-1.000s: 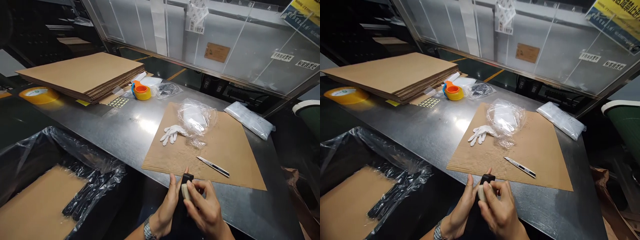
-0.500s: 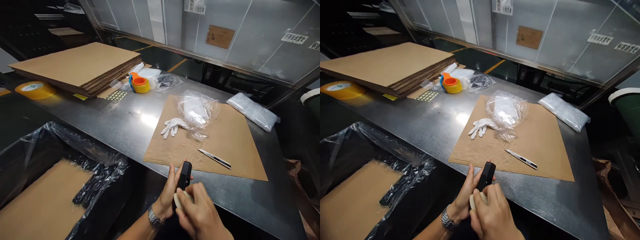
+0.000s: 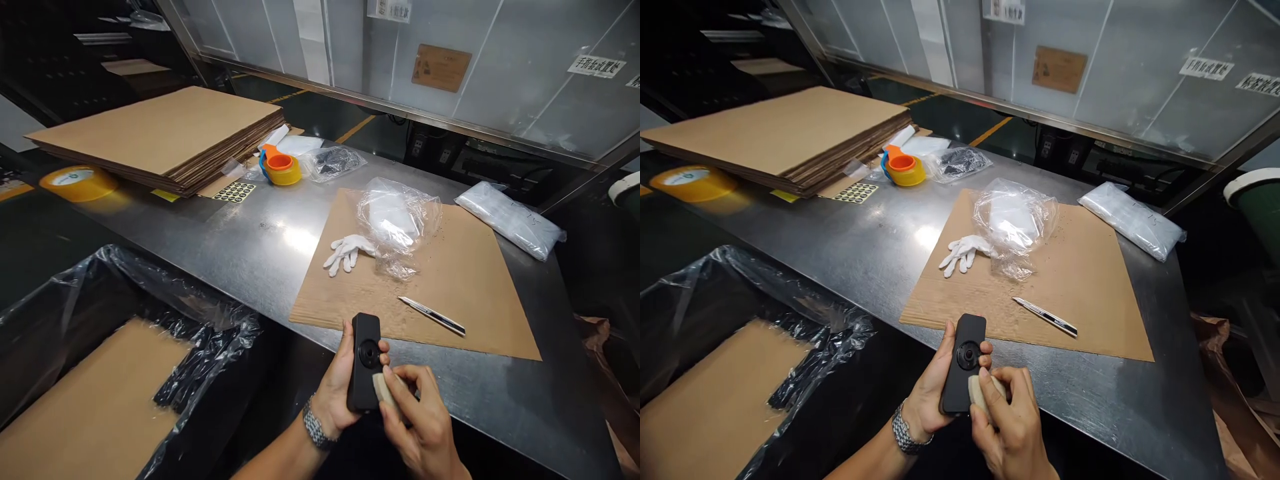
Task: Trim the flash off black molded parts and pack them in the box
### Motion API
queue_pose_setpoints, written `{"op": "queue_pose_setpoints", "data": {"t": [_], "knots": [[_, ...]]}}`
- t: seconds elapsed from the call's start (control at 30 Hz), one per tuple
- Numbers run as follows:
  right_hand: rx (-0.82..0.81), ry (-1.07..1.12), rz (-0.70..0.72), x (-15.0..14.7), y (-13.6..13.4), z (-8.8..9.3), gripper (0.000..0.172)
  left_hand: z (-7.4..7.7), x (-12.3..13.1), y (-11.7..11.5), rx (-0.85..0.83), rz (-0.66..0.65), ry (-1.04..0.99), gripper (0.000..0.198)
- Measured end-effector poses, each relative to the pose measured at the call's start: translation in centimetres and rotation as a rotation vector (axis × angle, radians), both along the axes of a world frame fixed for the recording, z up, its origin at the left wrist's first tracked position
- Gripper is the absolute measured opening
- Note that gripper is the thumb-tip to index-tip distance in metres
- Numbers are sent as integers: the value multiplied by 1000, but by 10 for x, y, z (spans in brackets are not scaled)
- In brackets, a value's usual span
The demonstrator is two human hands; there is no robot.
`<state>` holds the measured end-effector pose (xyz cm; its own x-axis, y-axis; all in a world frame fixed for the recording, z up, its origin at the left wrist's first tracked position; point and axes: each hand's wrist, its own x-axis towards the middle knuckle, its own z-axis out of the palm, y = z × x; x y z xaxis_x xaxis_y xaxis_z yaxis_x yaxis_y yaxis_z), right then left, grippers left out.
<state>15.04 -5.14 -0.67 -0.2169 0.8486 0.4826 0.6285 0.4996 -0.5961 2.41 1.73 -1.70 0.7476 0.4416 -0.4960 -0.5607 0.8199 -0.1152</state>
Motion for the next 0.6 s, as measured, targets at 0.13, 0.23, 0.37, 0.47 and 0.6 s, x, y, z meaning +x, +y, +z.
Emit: {"op": "queue_pose_setpoints", "data": {"t": [0.13, 0.23, 0.37, 0.47, 0.6], "knots": [[165, -20, 26, -10, -2, 3, 40, 5, 2, 5, -142, 78, -14, 58], [268, -105, -15, -5, -3, -5, 39, 14, 0, 8, -176, 142, -22, 55], [222, -243, -255, 45, 12, -28, 42, 21, -8, 6, 125, 182, 89, 50], [113, -350, -571, 102, 42, -44, 33, 18, -14, -1, 618, 167, 265, 56], [31, -382, -718, 161, 84, -51, 41, 10, -23, -10, 1149, 76, 577, 70]]}}
